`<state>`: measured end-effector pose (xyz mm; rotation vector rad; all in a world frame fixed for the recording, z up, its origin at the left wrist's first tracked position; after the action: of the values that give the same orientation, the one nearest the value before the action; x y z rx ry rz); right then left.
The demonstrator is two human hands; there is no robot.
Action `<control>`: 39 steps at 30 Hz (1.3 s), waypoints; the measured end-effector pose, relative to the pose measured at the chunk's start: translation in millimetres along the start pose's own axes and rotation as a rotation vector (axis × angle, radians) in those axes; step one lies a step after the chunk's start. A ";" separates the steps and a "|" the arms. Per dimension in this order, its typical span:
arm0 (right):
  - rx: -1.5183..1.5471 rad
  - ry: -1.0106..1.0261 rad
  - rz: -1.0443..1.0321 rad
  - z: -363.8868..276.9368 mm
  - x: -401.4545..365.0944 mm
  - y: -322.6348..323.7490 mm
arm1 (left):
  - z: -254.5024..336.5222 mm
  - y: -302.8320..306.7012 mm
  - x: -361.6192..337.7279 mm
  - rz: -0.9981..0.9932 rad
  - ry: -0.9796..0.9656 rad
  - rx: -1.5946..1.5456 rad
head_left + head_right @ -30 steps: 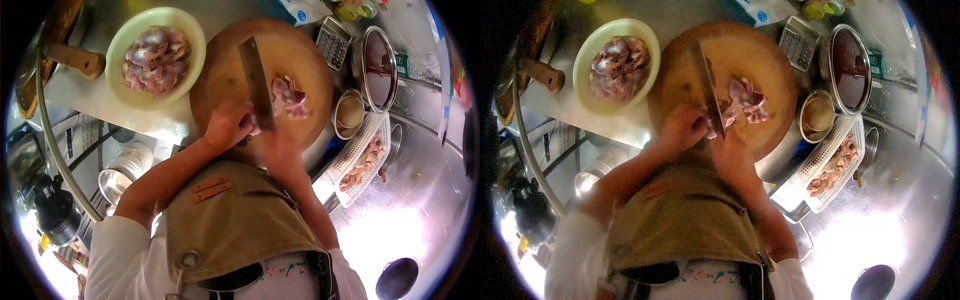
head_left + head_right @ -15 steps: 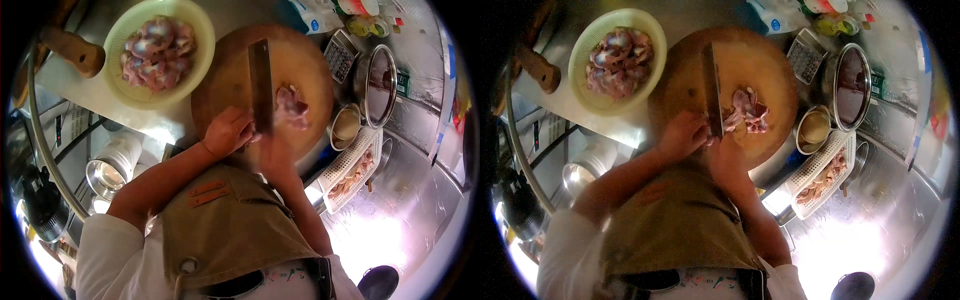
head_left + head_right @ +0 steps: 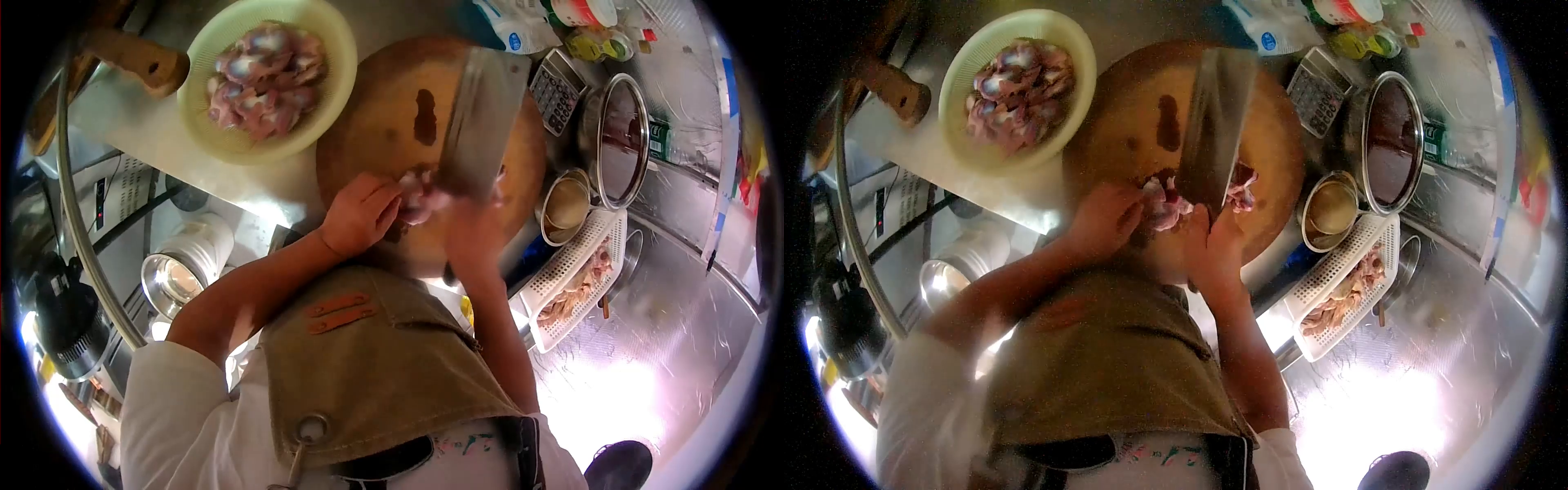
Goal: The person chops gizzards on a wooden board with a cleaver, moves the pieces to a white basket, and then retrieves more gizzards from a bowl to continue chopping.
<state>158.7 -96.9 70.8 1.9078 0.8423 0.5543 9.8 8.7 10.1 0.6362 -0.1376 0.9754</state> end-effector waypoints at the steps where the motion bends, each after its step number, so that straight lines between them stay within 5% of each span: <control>1: 0.065 -0.045 0.011 -13.8 -0.4 14.2 | 2.0 2.0 0.4 0.034 0.003 -0.013; 4: 0.046 0.017 -0.189 -26.9 -11.3 14.6 | 9.8 2.4 4.4 0.106 0.008 -0.051; 5: -0.104 0.367 -0.232 -36.6 -16.1 11.0 | 9.7 0.0 6.4 0.107 0.004 -0.059; 11: -0.049 0.042 -0.287 -37.7 -17.0 0.1 | 7.2 -5.7 8.6 0.171 -0.002 -0.061; 20: -0.158 0.140 -0.291 -47.3 -2.0 -16.5 | -0.1 -12.1 4.2 0.050 0.031 -0.091; 26: -0.220 -0.034 -0.458 -13.4 -17.0 -50.6 | 0.7 -13.1 1.7 0.028 -0.056 -0.047; 29: -0.156 -0.099 -0.351 -29.8 -6.0 -44.0 | 0.7 -16.0 -4.3 -0.003 -0.155 -0.066; 31: -0.198 0.301 -0.247 -33.3 -5.3 -39.2 | 5.5 -13.8 -14.0 -0.016 -0.193 -0.086; 33: -0.204 0.470 -0.158 -28.0 2.9 -33.1 | 7.9 -12.2 -17.8 -0.010 -0.232 -0.092; 39: 0.073 0.180 0.214 -16.0 33.3 12.5 | 18.3 -6.2 -9.8 -0.394 -0.220 -0.023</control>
<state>173.9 -66.6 90.1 2.0517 0.7848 0.8457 12.4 -11.2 18.4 0.7160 -0.2087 0.5226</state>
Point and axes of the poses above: each hand's wrist, its own x-axis towards the middle knuckle, its own y-axis out of the back of the hand, z = x × y, the point moved 5 cm from there along x, towards the middle knuckle, and after that the axes turned 14 degrees about z, right-handed, at the moved point
